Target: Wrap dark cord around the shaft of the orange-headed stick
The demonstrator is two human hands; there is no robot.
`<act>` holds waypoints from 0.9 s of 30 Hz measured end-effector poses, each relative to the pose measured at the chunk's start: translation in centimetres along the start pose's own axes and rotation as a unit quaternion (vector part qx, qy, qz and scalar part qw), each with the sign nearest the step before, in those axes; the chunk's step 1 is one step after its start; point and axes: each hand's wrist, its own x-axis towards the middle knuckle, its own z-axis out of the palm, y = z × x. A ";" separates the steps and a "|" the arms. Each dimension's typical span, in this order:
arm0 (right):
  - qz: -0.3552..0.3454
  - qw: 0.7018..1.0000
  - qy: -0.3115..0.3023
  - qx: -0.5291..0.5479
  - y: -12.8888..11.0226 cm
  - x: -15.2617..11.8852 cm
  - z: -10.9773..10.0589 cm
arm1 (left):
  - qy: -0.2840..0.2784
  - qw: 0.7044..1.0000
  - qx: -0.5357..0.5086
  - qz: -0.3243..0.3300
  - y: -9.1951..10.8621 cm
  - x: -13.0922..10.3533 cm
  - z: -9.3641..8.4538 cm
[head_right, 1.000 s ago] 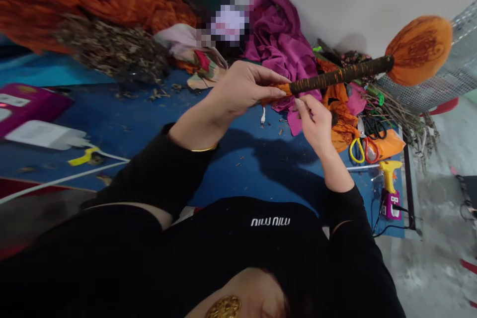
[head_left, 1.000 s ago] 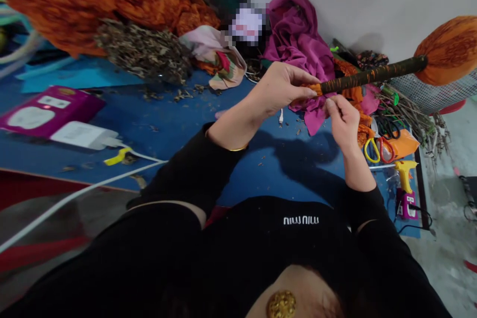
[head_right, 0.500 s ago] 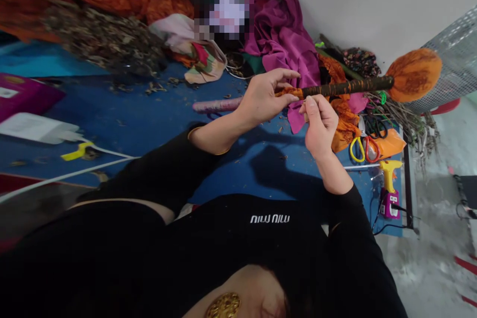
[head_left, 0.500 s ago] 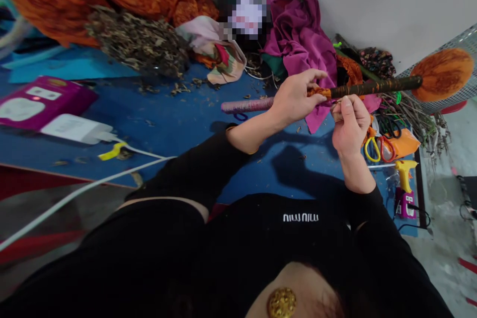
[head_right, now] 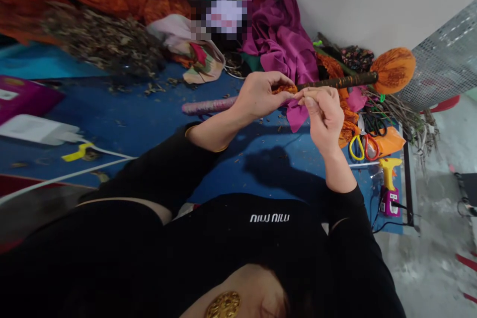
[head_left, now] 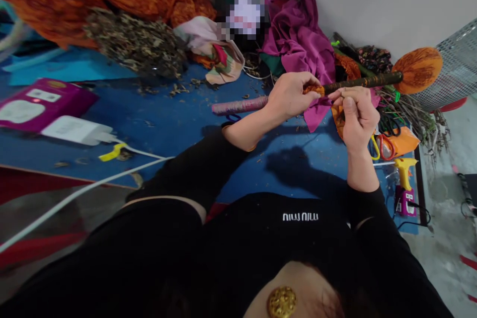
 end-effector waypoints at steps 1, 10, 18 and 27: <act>0.010 1.000 -0.002 0.001 0.1 0.1 -0.3 | -0.004 1.000 -0.003 0.003 0.0 -0.1 0.1; 0.038 0.998 -0.020 0.047 1.5 0.2 -0.2 | -0.036 0.999 -0.013 0.009 0.5 -0.7 0.5; 0.057 0.998 -0.035 0.016 2.7 0.6 0.0 | -0.064 0.997 0.037 0.022 1.0 -1.4 0.6; 0.087 0.994 -0.070 0.002 4.3 1.1 -0.3 | -0.078 0.979 0.171 0.081 2.0 -2.3 1.0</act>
